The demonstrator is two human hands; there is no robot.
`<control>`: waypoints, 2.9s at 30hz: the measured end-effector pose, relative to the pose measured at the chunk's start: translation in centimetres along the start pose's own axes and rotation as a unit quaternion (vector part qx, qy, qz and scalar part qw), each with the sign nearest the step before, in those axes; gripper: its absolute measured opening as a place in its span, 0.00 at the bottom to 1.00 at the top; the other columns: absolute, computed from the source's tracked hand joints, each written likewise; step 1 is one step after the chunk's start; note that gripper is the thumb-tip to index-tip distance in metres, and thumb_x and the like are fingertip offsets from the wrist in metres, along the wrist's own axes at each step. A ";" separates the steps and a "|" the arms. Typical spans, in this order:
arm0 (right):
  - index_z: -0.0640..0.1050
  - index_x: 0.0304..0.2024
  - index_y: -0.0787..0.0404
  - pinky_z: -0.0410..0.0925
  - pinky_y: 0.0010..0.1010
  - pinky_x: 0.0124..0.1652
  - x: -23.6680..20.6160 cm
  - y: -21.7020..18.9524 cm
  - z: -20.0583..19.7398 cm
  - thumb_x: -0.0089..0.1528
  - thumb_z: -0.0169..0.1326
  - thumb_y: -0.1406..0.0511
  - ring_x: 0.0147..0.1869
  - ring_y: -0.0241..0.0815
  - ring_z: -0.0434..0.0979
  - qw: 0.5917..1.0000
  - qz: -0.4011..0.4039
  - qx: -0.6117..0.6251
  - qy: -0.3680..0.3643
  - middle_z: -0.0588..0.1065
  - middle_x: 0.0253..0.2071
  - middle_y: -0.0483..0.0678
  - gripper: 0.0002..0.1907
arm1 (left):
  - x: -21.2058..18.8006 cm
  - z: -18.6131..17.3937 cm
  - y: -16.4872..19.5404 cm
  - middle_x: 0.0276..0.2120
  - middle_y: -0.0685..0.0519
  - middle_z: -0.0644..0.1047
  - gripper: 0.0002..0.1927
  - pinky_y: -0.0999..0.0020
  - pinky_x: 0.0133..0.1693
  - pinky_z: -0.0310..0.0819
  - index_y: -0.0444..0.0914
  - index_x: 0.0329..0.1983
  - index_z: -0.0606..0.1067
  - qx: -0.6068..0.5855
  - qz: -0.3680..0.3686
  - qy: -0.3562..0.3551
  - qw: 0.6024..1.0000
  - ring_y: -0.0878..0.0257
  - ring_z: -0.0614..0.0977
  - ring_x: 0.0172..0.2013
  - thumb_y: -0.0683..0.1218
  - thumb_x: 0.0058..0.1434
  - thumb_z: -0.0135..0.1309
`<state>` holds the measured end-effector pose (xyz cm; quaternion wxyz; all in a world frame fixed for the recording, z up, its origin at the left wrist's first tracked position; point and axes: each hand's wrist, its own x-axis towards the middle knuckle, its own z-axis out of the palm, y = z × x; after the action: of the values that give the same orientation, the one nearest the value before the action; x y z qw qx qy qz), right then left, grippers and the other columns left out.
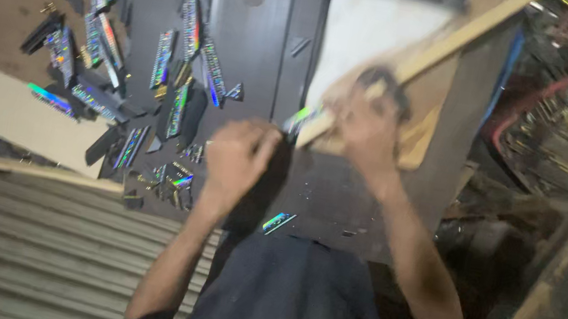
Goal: The person picks up small iridescent trim strips from a cluttered workbench, turns them over in their hands, and sorts them into a pile, occasionally tossing pieces into a blue bin beside the bench. They continue handling and separating the strips one at a time throughout the clip.
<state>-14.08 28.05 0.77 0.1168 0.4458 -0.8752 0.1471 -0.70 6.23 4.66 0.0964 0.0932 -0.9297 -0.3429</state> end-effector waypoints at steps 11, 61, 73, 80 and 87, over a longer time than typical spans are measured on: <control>0.78 0.60 0.49 0.58 0.56 0.49 -3.6 -5.8 -2.6 0.50 0.61 0.62 0.63 0.47 0.72 0.994 0.055 0.050 -0.076 0.77 0.50 0.44 0.32 | -3.1 -1.6 -9.1 0.52 0.42 0.74 0.17 0.51 0.50 0.74 0.33 0.51 0.75 0.279 -0.117 0.082 0.950 0.44 0.76 0.49 0.48 0.66 0.63; 0.82 0.51 0.50 0.62 0.53 0.62 2.8 1.4 0.0 0.65 0.57 0.65 0.64 0.50 0.72 0.988 0.028 -0.150 0.001 0.76 0.58 0.47 0.13 | -0.4 -2.6 -7.5 0.45 0.39 0.77 0.25 0.49 0.43 0.70 0.34 0.55 0.78 0.336 -0.092 0.101 0.932 0.42 0.76 0.42 0.54 0.59 0.60; 0.79 0.44 0.55 0.62 0.43 0.58 -5.0 -7.6 -4.4 0.55 0.62 0.70 0.65 0.42 0.75 0.973 0.037 0.226 -0.030 0.77 0.48 0.41 0.14 | -2.9 -2.0 -10.2 0.39 0.40 0.73 0.18 0.50 0.44 0.69 0.32 0.42 0.73 0.268 -0.052 0.112 0.956 0.44 0.74 0.42 0.51 0.58 0.61; 0.79 0.52 0.62 0.61 0.42 0.50 -8.5 -13.4 -4.8 0.56 0.64 0.65 0.54 0.50 0.76 0.969 0.028 0.247 0.009 0.79 0.47 0.49 0.21 | -4.8 -1.6 -9.4 0.40 0.46 0.75 0.11 0.51 0.46 0.67 0.39 0.41 0.73 0.286 -0.075 0.134 0.946 0.47 0.74 0.45 0.49 0.64 0.59; 0.82 0.48 0.59 0.62 0.40 0.49 -7.5 -10.9 -6.1 0.59 0.64 0.67 0.51 0.48 0.76 0.969 0.077 0.231 0.023 0.79 0.43 0.46 0.14 | -3.8 -1.9 -10.4 0.39 0.45 0.77 0.17 0.48 0.43 0.67 0.37 0.46 0.76 0.318 -0.078 0.141 0.934 0.46 0.76 0.43 0.53 0.61 0.59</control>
<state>-0.39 29.73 5.55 0.0192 0.3882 -0.8461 0.3647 4.55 -1.79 -1.15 0.1652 0.2386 -0.9568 -0.0194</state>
